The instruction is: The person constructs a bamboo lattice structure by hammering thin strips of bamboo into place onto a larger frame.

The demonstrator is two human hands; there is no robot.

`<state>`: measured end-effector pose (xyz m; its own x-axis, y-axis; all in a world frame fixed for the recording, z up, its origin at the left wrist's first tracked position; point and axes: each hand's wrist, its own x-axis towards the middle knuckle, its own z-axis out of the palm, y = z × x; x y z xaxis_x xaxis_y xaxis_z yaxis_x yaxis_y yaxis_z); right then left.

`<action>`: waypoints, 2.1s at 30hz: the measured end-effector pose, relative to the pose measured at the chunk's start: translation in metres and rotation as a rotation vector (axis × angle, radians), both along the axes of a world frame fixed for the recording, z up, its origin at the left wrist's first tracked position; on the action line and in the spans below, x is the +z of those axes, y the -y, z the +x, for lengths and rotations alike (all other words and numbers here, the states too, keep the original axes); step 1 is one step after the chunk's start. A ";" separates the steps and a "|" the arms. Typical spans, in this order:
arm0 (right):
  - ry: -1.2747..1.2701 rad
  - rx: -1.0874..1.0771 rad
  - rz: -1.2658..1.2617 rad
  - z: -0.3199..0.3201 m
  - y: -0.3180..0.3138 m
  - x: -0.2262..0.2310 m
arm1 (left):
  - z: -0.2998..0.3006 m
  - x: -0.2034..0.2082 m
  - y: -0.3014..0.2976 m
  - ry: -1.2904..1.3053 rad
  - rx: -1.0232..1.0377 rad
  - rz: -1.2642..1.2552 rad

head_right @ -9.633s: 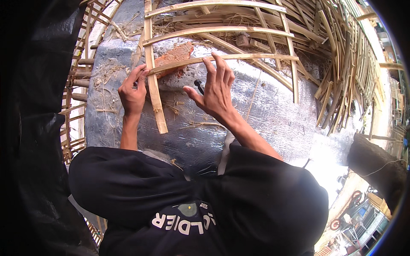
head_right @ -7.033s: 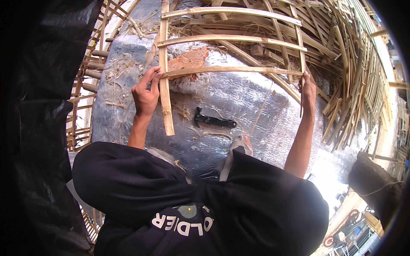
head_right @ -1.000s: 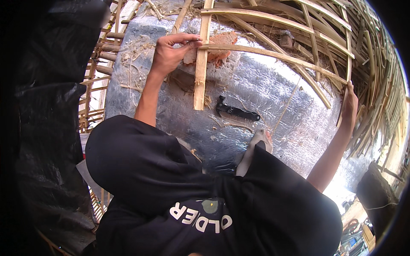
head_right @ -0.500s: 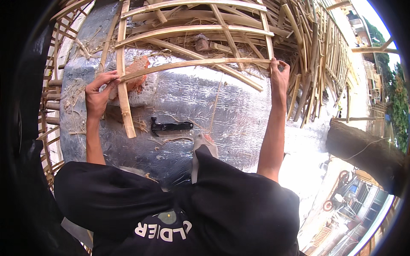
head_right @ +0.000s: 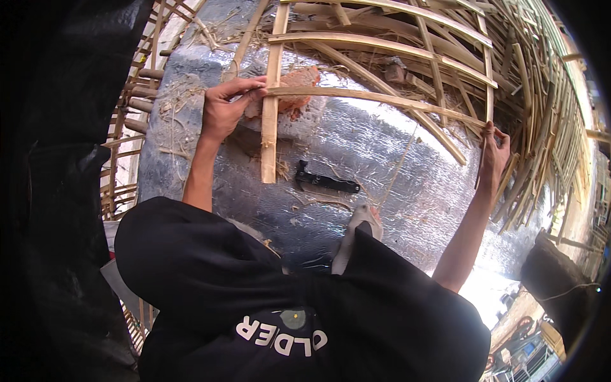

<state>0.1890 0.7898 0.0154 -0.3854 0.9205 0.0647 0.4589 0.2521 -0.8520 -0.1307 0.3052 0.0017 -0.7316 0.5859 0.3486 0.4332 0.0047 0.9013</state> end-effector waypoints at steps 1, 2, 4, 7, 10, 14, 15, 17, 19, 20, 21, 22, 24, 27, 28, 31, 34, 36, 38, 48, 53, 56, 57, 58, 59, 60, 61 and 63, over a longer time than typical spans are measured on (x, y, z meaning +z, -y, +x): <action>0.028 0.002 0.020 0.001 -0.001 0.003 | 0.000 0.001 0.002 0.006 0.005 0.007; 0.034 -0.008 0.001 0.002 -0.005 0.000 | 0.002 0.000 0.002 0.007 0.015 0.001; 0.041 -0.029 -0.012 0.003 -0.010 -0.006 | 0.003 -0.004 0.003 -0.001 0.027 -0.003; 0.017 -0.011 0.000 0.000 -0.010 -0.013 | 0.002 -0.004 0.006 0.016 0.028 0.035; 0.030 -0.016 0.000 -0.002 -0.006 -0.013 | 0.008 0.004 0.005 -0.024 0.077 -0.036; 0.024 -0.024 -0.038 0.001 -0.010 -0.011 | 0.008 0.002 0.003 0.014 0.058 -0.035; 0.028 -0.026 -0.039 0.003 -0.010 -0.012 | 0.008 0.002 0.002 0.019 0.057 -0.035; -0.079 -0.018 0.032 -0.002 -0.010 -0.015 | 0.010 0.008 0.000 0.007 0.119 -0.111; -0.071 -0.017 0.021 -0.003 -0.009 -0.014 | 0.007 0.000 -0.003 0.004 0.094 -0.047; -0.064 -0.018 0.014 -0.003 -0.008 -0.014 | 0.006 0.000 -0.004 -0.077 0.087 -0.048; -0.056 -0.020 0.008 -0.003 -0.007 -0.013 | 0.006 0.000 -0.004 -0.157 0.080 -0.048; -0.040 -0.029 0.008 -0.004 -0.007 -0.012 | 0.005 -0.001 -0.004 -0.155 0.081 -0.051; -0.030 -0.027 0.003 -0.005 -0.004 -0.012 | 0.004 -0.003 -0.003 -0.165 0.085 -0.033; -0.019 -0.041 -0.013 -0.005 -0.007 -0.012 | 0.006 -0.002 -0.004 -0.158 0.097 -0.051; -0.014 -0.049 -0.029 -0.005 -0.008 -0.012 | 0.005 -0.001 -0.004 -0.157 0.097 -0.053; -0.012 -0.024 0.016 -0.004 -0.007 -0.012 | 0.006 0.001 -0.005 -0.190 0.101 -0.056; 0.130 -0.095 0.033 -0.005 0.000 0.002 | 0.009 0.003 -0.008 -0.187 0.112 -0.082; 0.189 -0.163 0.098 -0.011 0.018 0.014 | 0.009 0.003 -0.006 -0.192 0.127 -0.095; 0.310 -0.292 0.506 -0.012 0.040 0.026 | 0.010 0.006 -0.008 -0.181 0.133 -0.091; 0.409 0.977 0.314 -0.040 0.295 -0.033 | 0.016 0.008 -0.012 -0.141 0.150 -0.136; 0.486 1.024 0.365 -0.040 0.320 -0.068 | 0.015 -0.001 -0.007 -0.124 0.131 -0.050; 0.476 1.028 0.299 -0.040 0.315 -0.071 | 0.015 0.000 -0.005 -0.106 0.162 -0.110; 0.471 1.048 0.283 -0.041 0.314 -0.071 | 0.013 0.000 -0.005 -0.144 0.164 -0.090; 0.474 1.052 0.287 -0.040 0.313 -0.069 | 0.012 -0.001 -0.005 -0.178 0.166 -0.069; 0.450 1.035 0.214 -0.039 0.312 -0.068 | 0.012 -0.002 -0.005 -0.176 0.171 -0.065; 0.425 1.018 0.141 -0.038 0.312 -0.066 | 0.012 -0.003 -0.004 -0.201 0.164 -0.059; 0.428 1.021 0.148 -0.036 0.312 -0.065 | 0.011 -0.003 -0.004 -0.229 0.156 -0.051; 0.404 0.880 -0.013 -0.026 0.315 -0.064 | 0.014 -0.004 -0.007 -0.250 0.173 -0.026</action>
